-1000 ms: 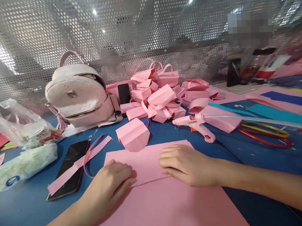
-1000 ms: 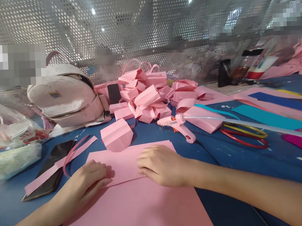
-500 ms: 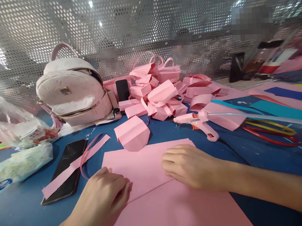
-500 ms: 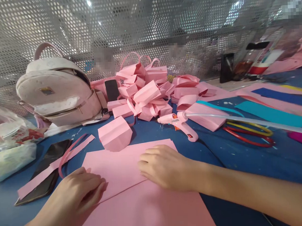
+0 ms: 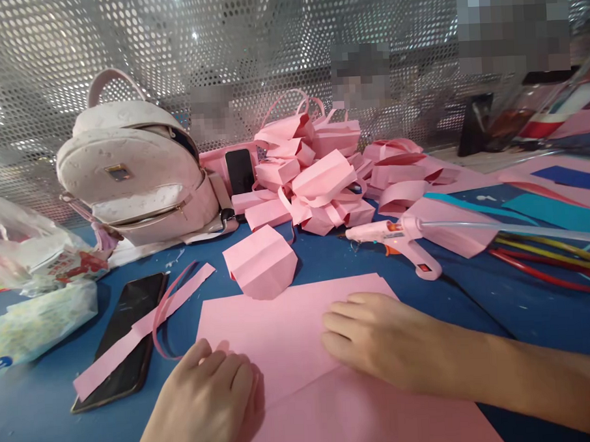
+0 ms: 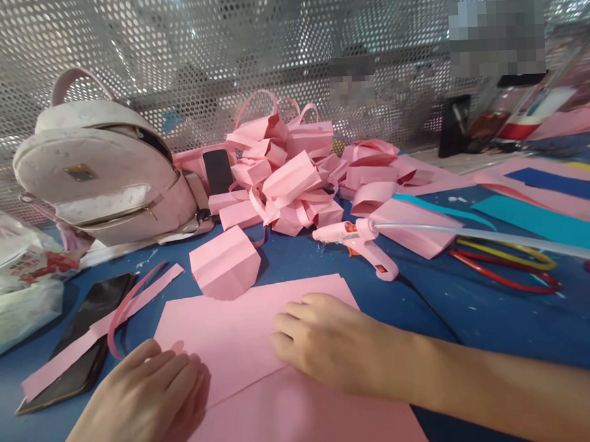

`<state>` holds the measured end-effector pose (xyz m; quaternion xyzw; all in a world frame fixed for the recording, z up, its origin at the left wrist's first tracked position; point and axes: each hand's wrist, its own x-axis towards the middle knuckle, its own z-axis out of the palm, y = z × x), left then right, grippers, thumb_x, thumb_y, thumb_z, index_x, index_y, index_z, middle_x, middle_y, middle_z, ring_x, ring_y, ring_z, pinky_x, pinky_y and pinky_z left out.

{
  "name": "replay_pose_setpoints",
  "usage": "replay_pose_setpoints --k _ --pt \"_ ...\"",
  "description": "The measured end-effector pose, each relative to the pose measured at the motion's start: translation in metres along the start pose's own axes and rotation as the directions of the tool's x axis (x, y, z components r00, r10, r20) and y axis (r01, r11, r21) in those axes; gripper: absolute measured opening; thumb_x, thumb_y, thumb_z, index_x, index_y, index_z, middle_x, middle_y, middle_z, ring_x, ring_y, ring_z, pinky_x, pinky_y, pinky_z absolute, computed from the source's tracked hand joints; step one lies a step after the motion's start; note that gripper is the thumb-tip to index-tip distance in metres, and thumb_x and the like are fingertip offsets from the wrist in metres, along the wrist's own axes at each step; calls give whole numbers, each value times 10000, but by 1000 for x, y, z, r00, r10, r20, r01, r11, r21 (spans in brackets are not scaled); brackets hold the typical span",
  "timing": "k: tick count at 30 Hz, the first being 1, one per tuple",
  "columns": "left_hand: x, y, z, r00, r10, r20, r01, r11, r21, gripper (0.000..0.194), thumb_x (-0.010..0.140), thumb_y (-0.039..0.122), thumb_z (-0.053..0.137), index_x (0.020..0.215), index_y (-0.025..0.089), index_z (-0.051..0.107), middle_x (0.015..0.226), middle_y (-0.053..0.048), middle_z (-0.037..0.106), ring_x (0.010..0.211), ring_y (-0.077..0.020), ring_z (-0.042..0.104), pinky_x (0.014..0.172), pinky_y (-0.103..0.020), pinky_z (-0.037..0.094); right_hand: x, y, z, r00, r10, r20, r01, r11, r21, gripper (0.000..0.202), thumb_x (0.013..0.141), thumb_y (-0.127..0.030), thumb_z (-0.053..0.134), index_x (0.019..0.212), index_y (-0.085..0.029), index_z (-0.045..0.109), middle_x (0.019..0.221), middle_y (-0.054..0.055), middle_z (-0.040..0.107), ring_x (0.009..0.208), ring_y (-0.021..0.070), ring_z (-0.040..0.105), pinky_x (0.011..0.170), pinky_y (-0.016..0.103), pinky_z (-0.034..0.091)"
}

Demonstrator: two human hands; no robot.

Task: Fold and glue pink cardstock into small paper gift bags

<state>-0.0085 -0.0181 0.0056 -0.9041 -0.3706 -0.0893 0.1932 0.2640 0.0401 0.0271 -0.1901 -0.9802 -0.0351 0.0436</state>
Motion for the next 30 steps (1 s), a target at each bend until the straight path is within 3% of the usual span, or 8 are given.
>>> replay_pose_setpoints --k 4,8,16,18,23,26,28,30 --pt "0 1 -3 998 46 -49 -47 999 -18 307 984 133 422 1108 202 694 861 -46 706 754 -218 664 712 -396 470 -1 0 1 1000 -14 15 14 1000 -6 215 767 7 574 742 -202 534 722 -6 592 612 175 462 581 326 271" --pt "6 -1 -6 983 172 -56 -175 983 -50 453 1043 222 370 1462 357 472 1399 -46 602 1225 -267 563 998 -458 418 -2 2 5 999 -3 33 3 1000 4 194 804 -19 584 768 -204 541 743 1 610 646 185 496 617 324 291" --pt "1 2 -12 972 234 -39 -234 972 -13 410 1037 209 409 1415 288 545 1537 -39 485 1381 -267 435 1090 -456 368 -2 2 6 1000 -24 10 24 1000 -17 191 817 2 551 786 -187 561 733 3 603 622 172 458 585 319 257" --pt "-10 3 -18 976 210 -63 -211 978 -4 417 1035 182 377 1393 274 569 1526 -31 500 1374 -259 447 1105 -441 357 -1 2 6 1000 -23 17 24 1000 -21 192 820 1 545 774 -185 554 736 7 599 624 169 453 572 317 239" --pt "-55 -2 -30 993 82 86 -81 997 -7 475 1045 233 264 1453 261 505 1558 -23 461 1439 -269 382 1155 -450 323 0 1 6 1000 -23 20 24 1000 -21 195 819 6 564 783 -185 569 744 0 603 637 168 461 579 317 252" --pt "-77 -11 -32 994 72 81 -76 996 39 444 1022 243 359 1430 293 527 1536 -39 487 1431 -277 394 1128 -434 366 0 1 6 1000 -29 6 29 999 -20 186 842 -13 587 781 -189 583 734 -7 604 642 170 471 589 320 267" --pt "-83 -15 -35 991 124 56 -124 992 4 431 982 278 439 1395 285 560 1517 -62 505 1410 -300 418 1079 -422 422 0 1 6 999 -32 4 32 999 -19 177 866 -37 598 784 -194 588 748 -7 611 651 172 482 597 322 270" --pt "-81 -17 -41 997 71 34 -67 991 -112 419 951 237 431 1331 285 599 1489 -61 528 1353 -289 479 1018 -396 471 0 3 7 999 -32 3 32 999 -11 164 899 -75 596 788 -195 589 764 -4 621 664 174 495 606 324 269"
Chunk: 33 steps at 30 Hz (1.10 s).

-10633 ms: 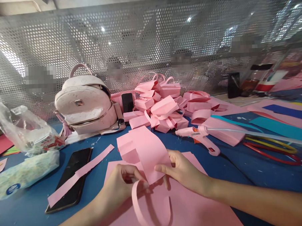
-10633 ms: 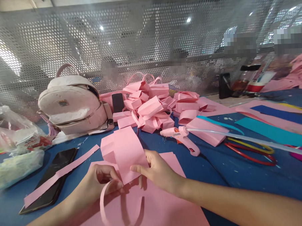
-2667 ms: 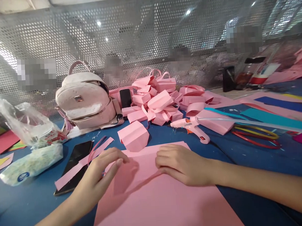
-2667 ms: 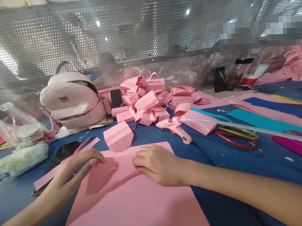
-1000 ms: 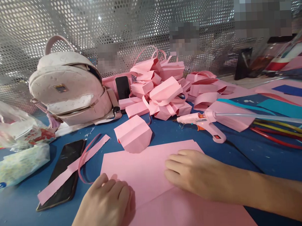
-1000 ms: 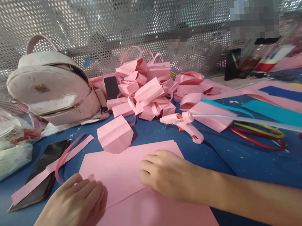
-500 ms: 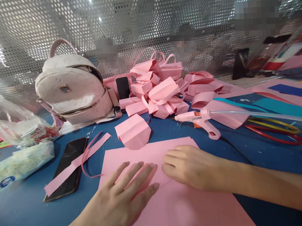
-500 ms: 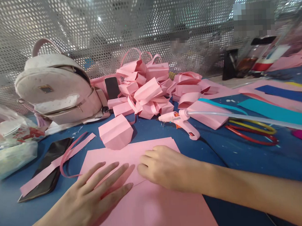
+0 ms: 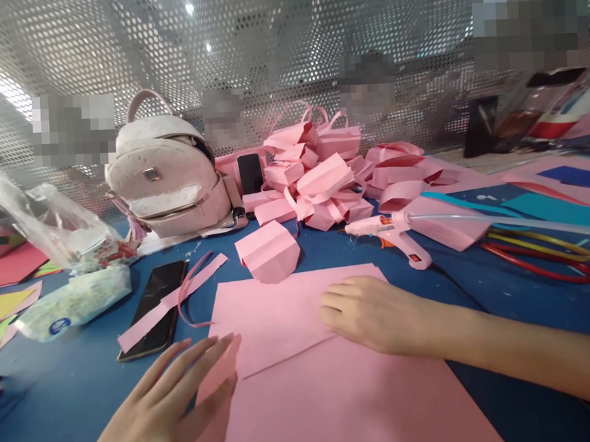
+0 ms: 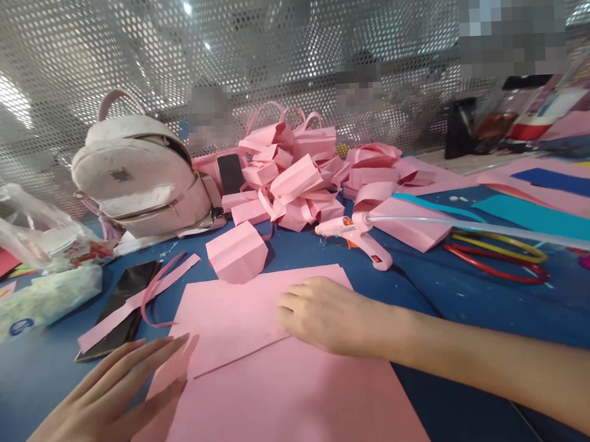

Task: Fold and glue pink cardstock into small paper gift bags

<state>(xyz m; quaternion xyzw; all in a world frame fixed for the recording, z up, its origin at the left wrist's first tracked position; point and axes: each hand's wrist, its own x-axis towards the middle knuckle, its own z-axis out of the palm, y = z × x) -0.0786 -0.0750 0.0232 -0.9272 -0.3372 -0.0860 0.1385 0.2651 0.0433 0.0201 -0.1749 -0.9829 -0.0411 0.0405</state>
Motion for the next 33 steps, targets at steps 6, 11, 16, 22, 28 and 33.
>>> replay_pose_setpoints --k 6,11,16,22,28,33 --pt "41 5 -13 907 -413 85 408 810 -421 289 969 140 368 1120 259 584 1126 -43 658 1044 -199 616 870 -304 500 0 0 -4 999 21 -42 -18 998 65 242 1015 -192 468 807 -177 591 765 27 627 680 180 503 614 319 263" --pt "84 9 1 930 -282 236 367 751 -548 173 1018 288 442 942 216 580 902 -22 625 850 -207 585 760 -330 448 2 -8 -12 993 119 -16 -112 969 221 222 1017 -239 504 818 -184 584 787 13 623 725 177 532 645 287 310" --pt "107 12 13 941 -188 282 313 797 -516 193 1008 243 474 860 204 592 823 0 603 772 -179 570 729 -314 407 5 -12 -10 985 172 3 -167 953 254 229 1006 -215 518 788 -182 578 775 1 609 732 172 534 661 280 338" --pt "106 8 25 974 -105 200 188 869 -457 211 1004 175 436 872 206 598 808 9 614 721 -157 571 681 -303 384 4 -13 -5 996 86 -21 -82 989 122 220 1006 -206 506 804 -177 588 804 17 617 727 176 517 645 302 323" --pt "109 14 27 982 -106 158 142 960 -243 218 1001 142 431 842 190 572 734 5 596 607 -162 540 580 -303 371 5 -17 -3 998 60 -17 -60 998 -5 147 960 -148 533 838 -174 610 803 24 623 718 187 511 631 321 319" --pt "105 14 23 992 96 79 -84 986 -146 405 987 94 463 1352 266 490 881 -8 630 625 -178 560 570 -309 422 2 -22 -3 991 122 -55 -125 991 -40 95 936 -140 546 879 -154 621 835 48 627 710 206 507 618 337 335"
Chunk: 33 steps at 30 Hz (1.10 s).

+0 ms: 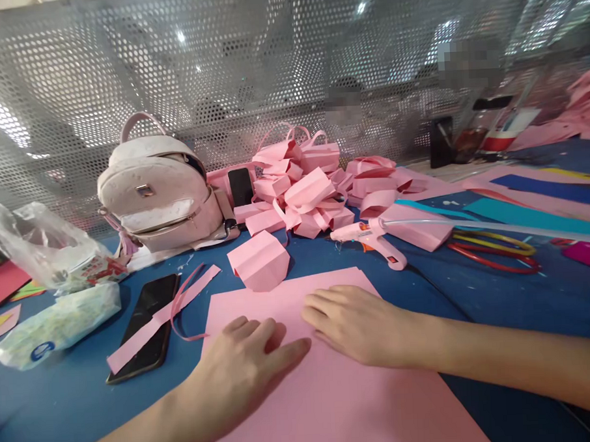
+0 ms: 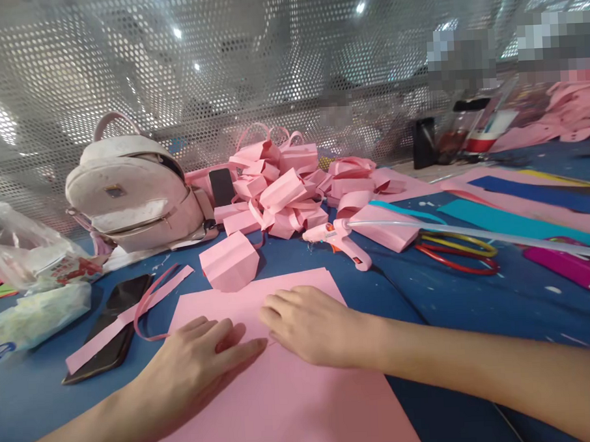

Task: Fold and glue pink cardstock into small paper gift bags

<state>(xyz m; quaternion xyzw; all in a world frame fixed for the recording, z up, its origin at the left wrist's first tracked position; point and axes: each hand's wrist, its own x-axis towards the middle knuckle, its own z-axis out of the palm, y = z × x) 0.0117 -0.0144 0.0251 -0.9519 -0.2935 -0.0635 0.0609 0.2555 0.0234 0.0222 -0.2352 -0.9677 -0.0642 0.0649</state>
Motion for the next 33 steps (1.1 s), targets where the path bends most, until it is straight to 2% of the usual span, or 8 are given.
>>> replay_pose_setpoints --k 4,6,12,18,22,26,29,33 --pt "-6 -3 3 999 32 1 -32 999 12 489 969 113 492 1437 246 448 910 -43 622 665 -206 583 580 -346 477 -9 -14 -7 984 11 -177 -18 999 -37 203 963 -66 465 977 -153 648 842 50 612 741 212 493 669 346 344" --pt "-8 -5 5 999 39 7 -39 999 5 498 962 113 492 1446 224 448 913 -55 620 679 -217 590 579 -359 490 -16 -22 -9 976 8 -220 -9 1000 -6 239 998 -90 433 1042 -163 656 794 34 599 724 210 480 674 351 335" --pt "-7 -6 9 997 65 -33 -66 998 -23 511 938 77 486 1434 199 472 975 -76 649 672 -225 604 561 -381 498 -35 -24 -7 982 174 -72 -162 977 141 249 1015 -231 500 1226 -205 629 892 42 638 779 211 535 727 343 374" --pt "-8 -7 11 996 70 -59 -72 997 -39 506 934 66 461 1425 191 463 988 -86 653 679 -231 604 578 -384 491 -51 -8 -1 965 213 -152 -211 977 29 329 1035 -175 398 1249 -185 647 862 62 650 771 216 555 723 350 383" --pt "-7 -8 8 996 63 -57 -66 996 -64 474 943 47 402 1400 166 447 952 -80 651 658 -225 582 574 -365 464 -52 4 -13 948 295 -119 -280 952 126 302 1024 -203 428 1162 -215 696 883 68 636 819 220 574 733 336 414" --pt "-9 -7 7 988 -147 -39 123 924 -362 231 1005 132 339 1110 192 536 878 -42 626 695 -201 580 619 -338 444 -33 8 -25 927 373 -24 -351 891 287 222 1009 -255 499 906 -201 687 925 66 622 859 216 557 766 334 426" --pt "-13 -7 8 975 -222 7 202 873 -444 224 1032 194 321 941 216 524 836 -20 596 685 -192 563 621 -329 416 -17 5 -22 943 325 76 -331 882 335 190 990 -253 552 826 -190 623 904 45 623 831 203 540 759 325 410" --pt "-15 -9 11 983 -186 -6 171 916 -364 240 1032 193 342 903 219 542 842 -20 591 691 -197 554 610 -322 389 -3 1 -10 968 226 110 -250 907 337 198 999 -217 535 813 -180 594 838 19 609 760 181 512 707 305 384"
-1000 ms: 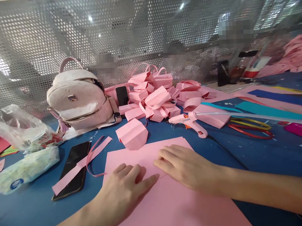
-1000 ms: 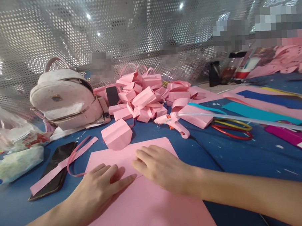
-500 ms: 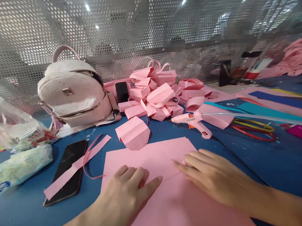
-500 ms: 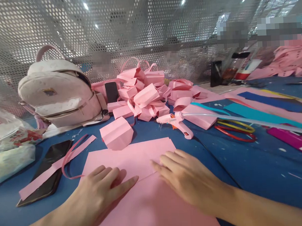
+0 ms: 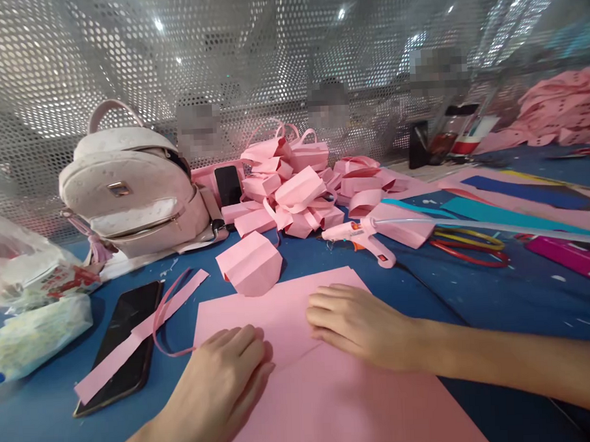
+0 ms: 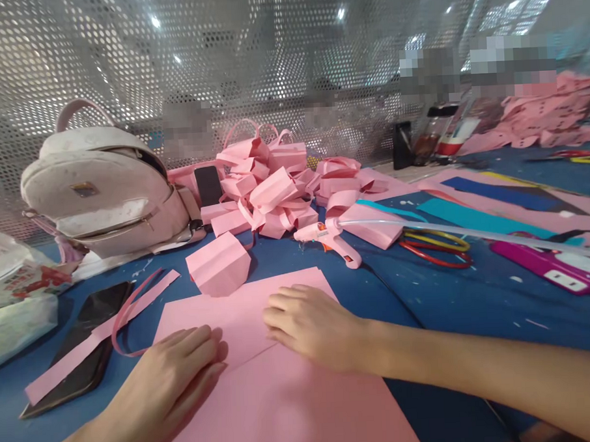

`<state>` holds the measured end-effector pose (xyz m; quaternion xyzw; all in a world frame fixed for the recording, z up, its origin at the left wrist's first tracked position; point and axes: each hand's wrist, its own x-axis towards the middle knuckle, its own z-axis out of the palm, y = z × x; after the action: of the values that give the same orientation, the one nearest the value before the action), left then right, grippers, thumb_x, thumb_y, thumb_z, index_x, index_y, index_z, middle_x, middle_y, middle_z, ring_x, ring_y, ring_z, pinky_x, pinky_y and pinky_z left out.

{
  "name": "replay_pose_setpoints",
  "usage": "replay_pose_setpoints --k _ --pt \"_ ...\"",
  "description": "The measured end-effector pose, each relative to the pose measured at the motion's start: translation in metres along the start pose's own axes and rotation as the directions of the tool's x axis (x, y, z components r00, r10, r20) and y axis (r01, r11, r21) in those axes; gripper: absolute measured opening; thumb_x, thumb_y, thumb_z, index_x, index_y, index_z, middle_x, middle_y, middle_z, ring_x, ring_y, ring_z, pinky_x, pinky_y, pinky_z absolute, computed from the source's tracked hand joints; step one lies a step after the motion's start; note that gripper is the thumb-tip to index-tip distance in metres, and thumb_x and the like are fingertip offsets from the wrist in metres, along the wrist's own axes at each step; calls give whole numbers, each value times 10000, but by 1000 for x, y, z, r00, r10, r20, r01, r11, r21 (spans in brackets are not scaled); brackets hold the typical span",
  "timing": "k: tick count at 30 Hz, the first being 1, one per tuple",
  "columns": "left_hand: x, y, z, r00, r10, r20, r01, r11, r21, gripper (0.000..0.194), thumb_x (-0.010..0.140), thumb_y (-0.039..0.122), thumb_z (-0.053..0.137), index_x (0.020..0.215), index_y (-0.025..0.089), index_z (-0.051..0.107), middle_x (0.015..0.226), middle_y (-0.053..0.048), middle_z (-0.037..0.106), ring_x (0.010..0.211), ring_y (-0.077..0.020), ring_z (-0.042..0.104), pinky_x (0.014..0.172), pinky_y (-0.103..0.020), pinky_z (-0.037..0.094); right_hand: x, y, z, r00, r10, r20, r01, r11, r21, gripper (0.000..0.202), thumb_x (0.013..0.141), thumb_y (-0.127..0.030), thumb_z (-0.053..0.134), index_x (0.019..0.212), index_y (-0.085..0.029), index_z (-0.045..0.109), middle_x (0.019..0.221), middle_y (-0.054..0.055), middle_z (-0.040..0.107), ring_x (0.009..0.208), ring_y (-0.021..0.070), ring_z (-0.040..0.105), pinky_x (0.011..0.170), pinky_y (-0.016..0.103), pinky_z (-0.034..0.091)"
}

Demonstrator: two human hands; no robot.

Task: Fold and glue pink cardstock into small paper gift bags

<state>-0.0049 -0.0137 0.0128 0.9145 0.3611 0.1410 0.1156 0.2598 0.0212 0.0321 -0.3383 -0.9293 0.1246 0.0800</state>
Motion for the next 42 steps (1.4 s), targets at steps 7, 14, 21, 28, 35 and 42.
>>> replay_pose_setpoints --k 7,14,21,28,35,42 --pt "3 -1 3 999 28 -32 -24 991 129 258 1012 150 360 862 219 558 786 -6 591 594 -175 529 534 -312 323 2 5 11 996 -78 -40 74 992 -107 231 1009 -186 450 825 -186 589 813 17 598 709 175 484 650 307 355" --pt "4 3 5 995 57 -83 -30 954 298 216 1009 156 419 908 232 593 772 11 598 520 -156 515 486 -292 326 2 3 15 989 -140 -52 115 935 -335 157 989 -200 496 875 -180 603 851 40 613 748 205 491 668 343 331" --pt "2 9 -3 984 175 12 -167 914 369 515 901 106 577 1372 302 510 1086 -45 661 721 -203 665 524 -311 530 -1 -12 9 899 -354 -257 216 870 -444 287 977 -52 443 808 -182 636 746 23 546 686 190 402 649 337 281" --pt "2 9 -1 987 162 19 -157 917 366 464 924 111 546 1351 291 542 1088 -48 667 706 -212 667 491 -353 568 -27 -7 9 928 -289 -236 226 939 -261 341 1049 -130 362 1112 -189 692 758 22 565 702 194 424 693 332 302" --pt "3 10 -1 980 195 -29 -170 911 375 448 899 96 559 1311 272 574 1095 -57 683 692 -218 682 471 -351 569 -60 22 0 974 -99 -203 34 953 -302 368 953 -56 467 1181 -238 692 777 29 582 713 191 461 659 310 263" --pt "3 9 -5 996 83 12 -83 972 221 384 961 119 446 1282 295 562 1119 -52 657 722 -192 675 565 -309 531 -72 21 -16 984 -21 -179 -55 911 -409 381 750 30 555 982 -212 735 751 25 604 722 210 493 655 328 297"
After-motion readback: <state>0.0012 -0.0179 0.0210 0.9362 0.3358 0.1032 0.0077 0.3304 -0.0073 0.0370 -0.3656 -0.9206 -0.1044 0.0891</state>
